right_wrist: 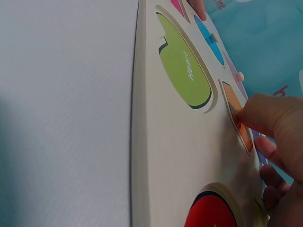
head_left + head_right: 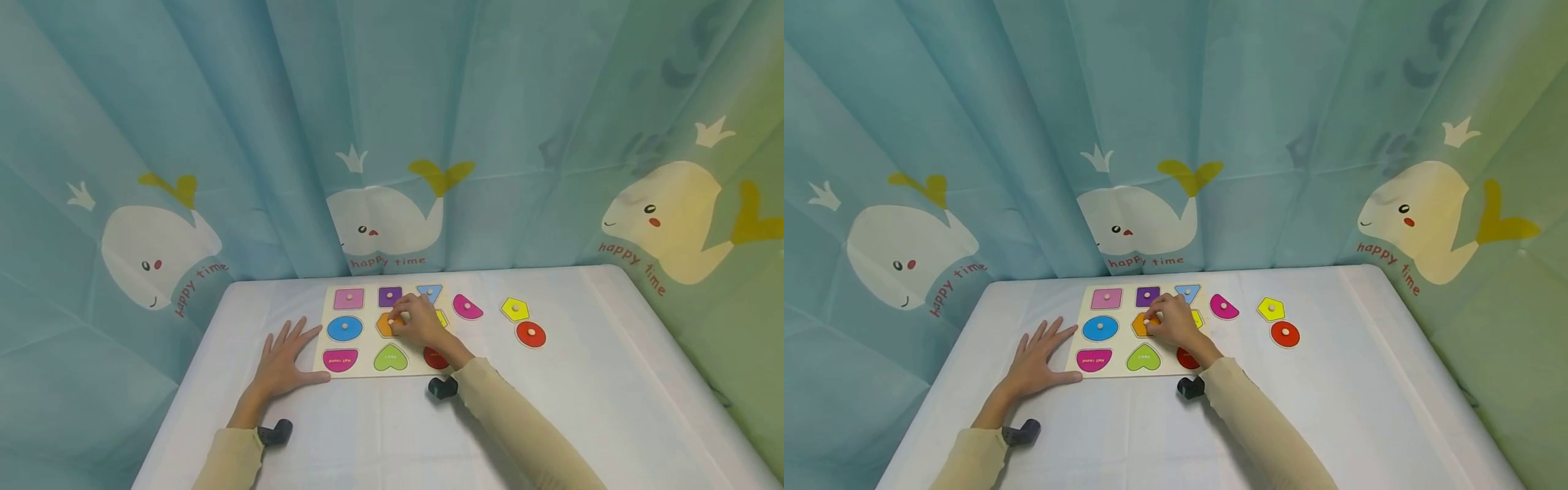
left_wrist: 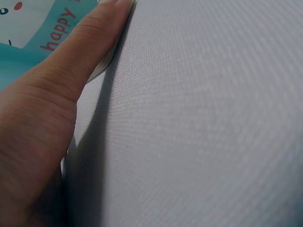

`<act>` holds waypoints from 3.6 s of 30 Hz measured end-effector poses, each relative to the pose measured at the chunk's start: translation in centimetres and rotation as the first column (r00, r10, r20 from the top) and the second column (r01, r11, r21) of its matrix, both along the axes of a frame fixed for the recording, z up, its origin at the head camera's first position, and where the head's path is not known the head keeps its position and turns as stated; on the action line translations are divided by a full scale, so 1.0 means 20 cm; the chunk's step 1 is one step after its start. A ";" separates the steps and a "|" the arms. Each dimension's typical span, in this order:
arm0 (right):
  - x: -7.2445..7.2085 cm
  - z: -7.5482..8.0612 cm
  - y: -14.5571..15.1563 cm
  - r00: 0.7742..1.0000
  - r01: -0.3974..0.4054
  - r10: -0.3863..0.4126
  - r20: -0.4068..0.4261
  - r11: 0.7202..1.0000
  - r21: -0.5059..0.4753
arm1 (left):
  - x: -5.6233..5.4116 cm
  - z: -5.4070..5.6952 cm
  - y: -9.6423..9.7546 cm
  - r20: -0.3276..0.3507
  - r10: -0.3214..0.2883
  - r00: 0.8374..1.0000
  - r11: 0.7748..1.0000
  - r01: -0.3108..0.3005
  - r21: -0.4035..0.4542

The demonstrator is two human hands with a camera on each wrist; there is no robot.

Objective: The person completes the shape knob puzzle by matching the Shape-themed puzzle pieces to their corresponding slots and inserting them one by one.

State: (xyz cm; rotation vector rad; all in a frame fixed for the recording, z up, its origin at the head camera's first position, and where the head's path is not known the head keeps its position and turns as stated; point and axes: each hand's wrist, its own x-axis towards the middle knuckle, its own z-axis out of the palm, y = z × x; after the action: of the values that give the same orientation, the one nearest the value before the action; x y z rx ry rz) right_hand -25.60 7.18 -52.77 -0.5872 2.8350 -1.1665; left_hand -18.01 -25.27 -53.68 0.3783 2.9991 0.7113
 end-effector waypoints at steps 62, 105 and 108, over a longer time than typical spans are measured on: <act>-0.02 0.23 0.73 0.992 0.052 -0.051 -0.115 0.999 0.004 | 0.01 -0.01 0.01 0.002 0.005 1.000 1.000 -0.005 -0.001; 0.08 0.03 1.23 0.902 0.383 -0.378 0.209 0.924 0.019 | 0.00 0.02 0.02 -0.024 -0.003 1.000 1.000 0.003 -0.014; 0.08 0.03 1.22 0.896 0.399 -0.394 0.204 0.917 0.017 | 0.00 0.02 0.02 -0.019 -0.001 1.000 1.000 0.001 -0.010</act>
State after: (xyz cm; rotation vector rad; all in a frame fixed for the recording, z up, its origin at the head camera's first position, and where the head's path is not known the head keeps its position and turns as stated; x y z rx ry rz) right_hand -24.03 31.67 -52.18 0.1231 2.8365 -1.2268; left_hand -18.01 -24.90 -53.22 0.3890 3.0192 0.6960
